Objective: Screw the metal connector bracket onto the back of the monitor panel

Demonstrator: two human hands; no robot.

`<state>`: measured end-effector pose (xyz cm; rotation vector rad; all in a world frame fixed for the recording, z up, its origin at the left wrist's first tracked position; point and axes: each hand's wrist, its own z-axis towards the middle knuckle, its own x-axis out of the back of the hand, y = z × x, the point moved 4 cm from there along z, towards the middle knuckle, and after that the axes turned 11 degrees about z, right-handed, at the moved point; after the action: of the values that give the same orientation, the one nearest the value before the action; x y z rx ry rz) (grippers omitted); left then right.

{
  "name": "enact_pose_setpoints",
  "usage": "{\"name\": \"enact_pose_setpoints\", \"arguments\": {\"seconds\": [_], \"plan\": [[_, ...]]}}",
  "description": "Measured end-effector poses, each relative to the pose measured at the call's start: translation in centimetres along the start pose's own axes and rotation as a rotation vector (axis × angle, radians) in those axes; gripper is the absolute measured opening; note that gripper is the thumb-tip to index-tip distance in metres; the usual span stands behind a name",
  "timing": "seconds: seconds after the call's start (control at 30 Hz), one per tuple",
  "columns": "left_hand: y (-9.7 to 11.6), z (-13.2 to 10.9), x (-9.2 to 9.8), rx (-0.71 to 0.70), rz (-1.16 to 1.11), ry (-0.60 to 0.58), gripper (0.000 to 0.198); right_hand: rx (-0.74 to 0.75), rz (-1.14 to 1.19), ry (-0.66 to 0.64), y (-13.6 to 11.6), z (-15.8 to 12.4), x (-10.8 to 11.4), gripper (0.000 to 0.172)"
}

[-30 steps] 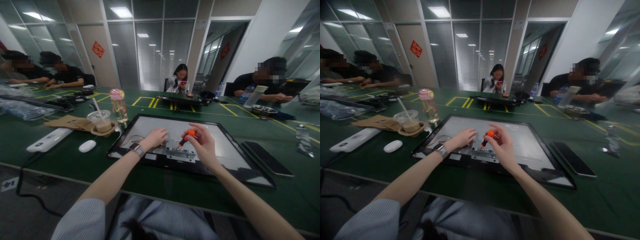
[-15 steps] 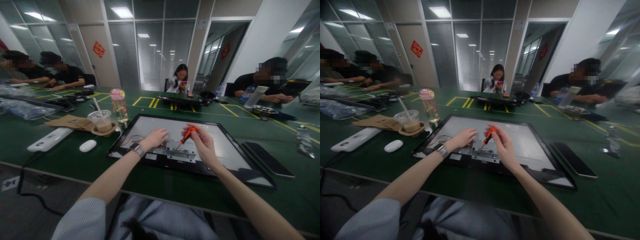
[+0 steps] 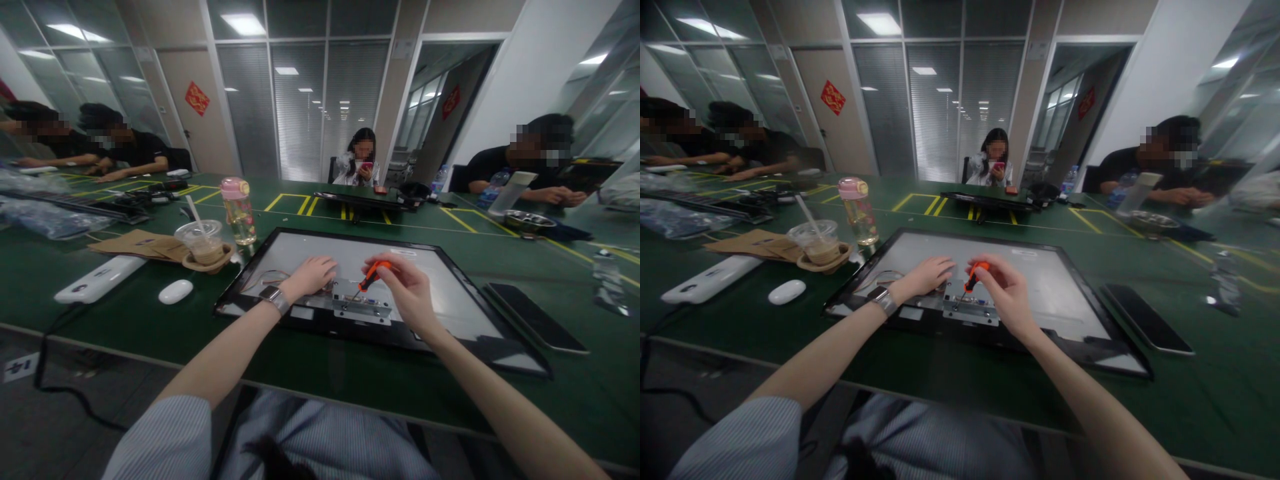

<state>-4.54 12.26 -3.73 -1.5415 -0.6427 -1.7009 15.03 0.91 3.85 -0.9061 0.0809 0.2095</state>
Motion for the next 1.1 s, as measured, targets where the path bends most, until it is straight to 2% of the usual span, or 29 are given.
{"name": "enact_pose_setpoints", "arguments": {"seconds": [0.23,0.47,0.67,1.1], "plan": [[0.02,0.10,-0.12,-0.008,0.028,0.019,0.044,0.079,-0.012,-0.009,-0.25,0.12,-0.13,0.019],[0.14,-0.08,0.31,0.001,0.028,-0.015,0.045,0.056,0.024,0.012,0.15,0.04,0.02,0.020],[0.14,0.05,0.17,0.011,0.018,-0.021,0.046,0.088,0.033,0.038,-0.60,-0.06,-0.30,0.008],[0.00,0.19,-0.43,-0.032,0.047,0.013,0.045,0.057,-0.070,-0.035,-0.25,-0.29,-0.28,0.020]]}}
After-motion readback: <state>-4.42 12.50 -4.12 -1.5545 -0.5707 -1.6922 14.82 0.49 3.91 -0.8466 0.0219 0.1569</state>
